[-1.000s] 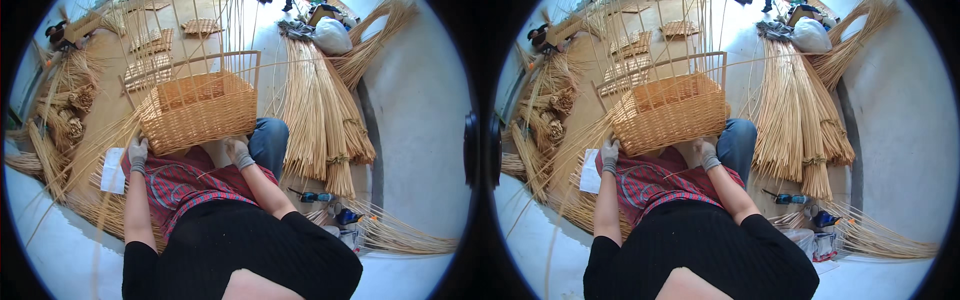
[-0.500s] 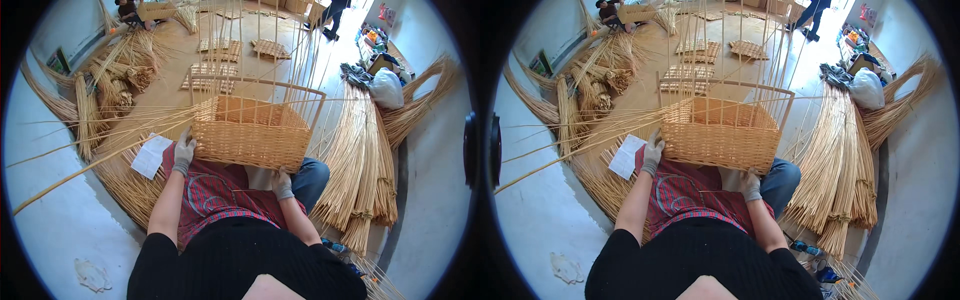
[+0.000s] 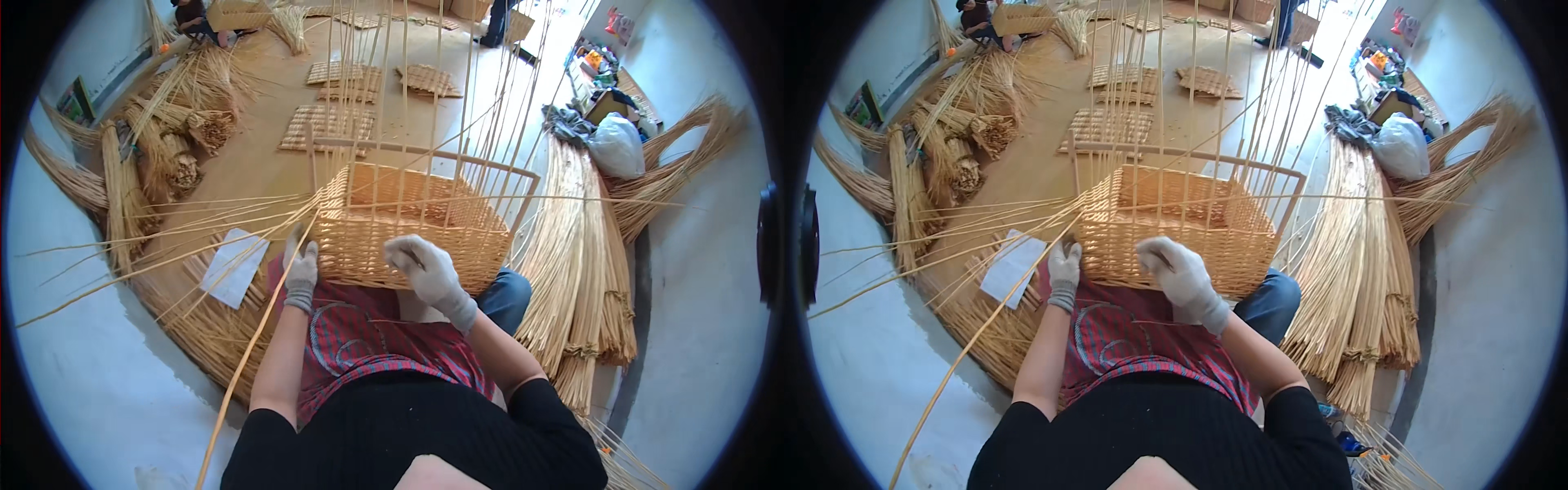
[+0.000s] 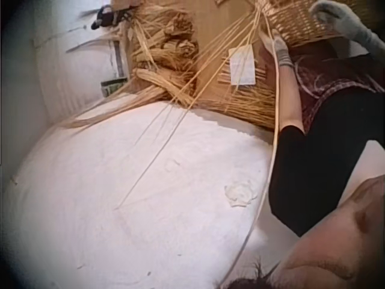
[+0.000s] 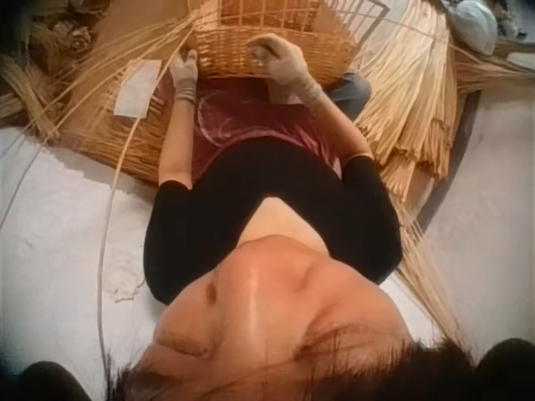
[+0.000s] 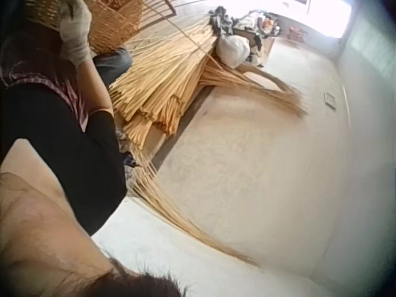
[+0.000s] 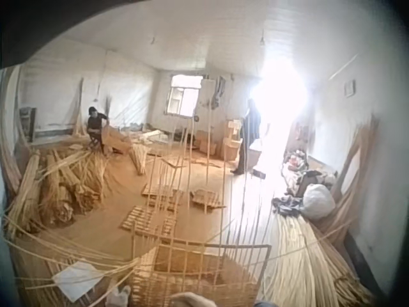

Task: Weave a rectangular basket using long bamboo strips.

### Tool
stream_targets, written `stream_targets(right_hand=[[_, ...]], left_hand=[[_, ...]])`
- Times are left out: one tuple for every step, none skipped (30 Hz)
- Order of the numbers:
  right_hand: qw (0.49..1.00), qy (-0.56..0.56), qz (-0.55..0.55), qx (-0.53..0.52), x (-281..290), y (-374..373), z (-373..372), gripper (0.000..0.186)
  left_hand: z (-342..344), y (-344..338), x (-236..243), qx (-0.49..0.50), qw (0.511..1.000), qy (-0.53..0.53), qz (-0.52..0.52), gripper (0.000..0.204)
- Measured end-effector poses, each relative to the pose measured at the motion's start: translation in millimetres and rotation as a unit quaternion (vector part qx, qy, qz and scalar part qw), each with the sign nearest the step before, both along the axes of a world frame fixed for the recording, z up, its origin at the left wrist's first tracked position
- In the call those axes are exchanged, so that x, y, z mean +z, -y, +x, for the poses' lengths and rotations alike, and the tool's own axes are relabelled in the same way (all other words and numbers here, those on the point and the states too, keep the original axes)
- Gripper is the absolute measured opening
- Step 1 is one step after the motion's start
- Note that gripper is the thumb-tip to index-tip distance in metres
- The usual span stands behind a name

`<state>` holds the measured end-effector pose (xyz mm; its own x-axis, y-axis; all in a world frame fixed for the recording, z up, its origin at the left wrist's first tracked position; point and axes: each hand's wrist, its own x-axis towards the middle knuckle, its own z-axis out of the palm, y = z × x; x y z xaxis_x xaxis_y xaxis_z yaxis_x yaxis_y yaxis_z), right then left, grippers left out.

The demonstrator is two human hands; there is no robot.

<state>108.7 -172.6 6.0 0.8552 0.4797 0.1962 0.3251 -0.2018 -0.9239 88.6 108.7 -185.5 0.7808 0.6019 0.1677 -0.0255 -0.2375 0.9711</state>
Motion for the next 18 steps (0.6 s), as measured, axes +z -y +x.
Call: stream_targets(right_hand=[[0.996,0.080,-0.016,-0.023,5,-11,12,0.016],[0.989,0.144,-0.022,-0.030,15,-25,23,0.015],[0.978,0.205,-0.025,-0.034,24,-42,34,0.015],[0.960,0.276,-0.035,-0.022,35,-55,45,0.021],[0.935,0.345,-0.072,-0.021,39,-70,61,0.029],[0.906,0.410,-0.108,-0.018,39,-86,79,0.037],[0.892,0.428,-0.145,-0.023,45,-100,92,0.044],[0.878,0.444,-0.180,-0.025,53,-115,106,0.052],[0.852,0.474,-0.221,-0.014,51,-131,124,0.061],[0.835,0.491,-0.249,-0.013,51,-146,141,0.058],[0.817,0.507,-0.274,-0.011,50,-161,157,0.056],[0.789,0.537,-0.299,-0.023,48,-174,167,0.058],[0.785,0.542,-0.298,-0.022,45,-180,175,0.058],[0.799,0.482,-0.358,0.020,44,-193,176,0.060],[0.803,0.419,-0.421,0.052,46,-197,181,0.061],[0.761,0.519,-0.388,0.022,30,-200,197,0.071],[0.758,0.519,-0.394,0.025,19,-195,207,0.071],[0.757,0.517,-0.398,0.024,13,-194,212,0.071]], left_hand=[[5,1,-1,-0.004,0.999,0.018,-0.032,0.047],[9,2,4,-0.017,0.999,0.035,-0.031,0.047],[8,2,12,-0.007,0.999,0.017,-0.027,0.048],[11,7,21,-0.003,1.000,0.005,-0.025,0.049],[14,3,22,-0.039,0.999,0.000,-0.025,0.054],[14,7,29,-0.039,0.999,-0.003,-0.030,0.054],[16,15,39,-0.043,0.998,-0.003,-0.034,0.054],[20,18,44,-0.055,0.997,0.010,-0.061,0.050],[23,17,42,-0.059,0.996,0.027,-0.064,0.049],[28,19,38,-0.066,0.995,0.045,-0.067,0.048],[32,21,36,-0.045,0.996,0.043,-0.058,0.048],[33,22,32,-0.021,1.000,0.023,0.003,0.049],[35,21,28,0.003,0.998,0.002,0.063,0.050],[33,16,15,0.014,0.998,0.002,0.062,0.054],[37,17,12,-0.006,1.000,-0.006,0.002,0.059],[41,17,9,-0.027,0.998,-0.013,-0.058,0.064],[39,25,26,-0.020,0.999,-0.034,0.005,0.054],[35,29,42,-0.006,0.999,-0.024,0.022,0.049]])
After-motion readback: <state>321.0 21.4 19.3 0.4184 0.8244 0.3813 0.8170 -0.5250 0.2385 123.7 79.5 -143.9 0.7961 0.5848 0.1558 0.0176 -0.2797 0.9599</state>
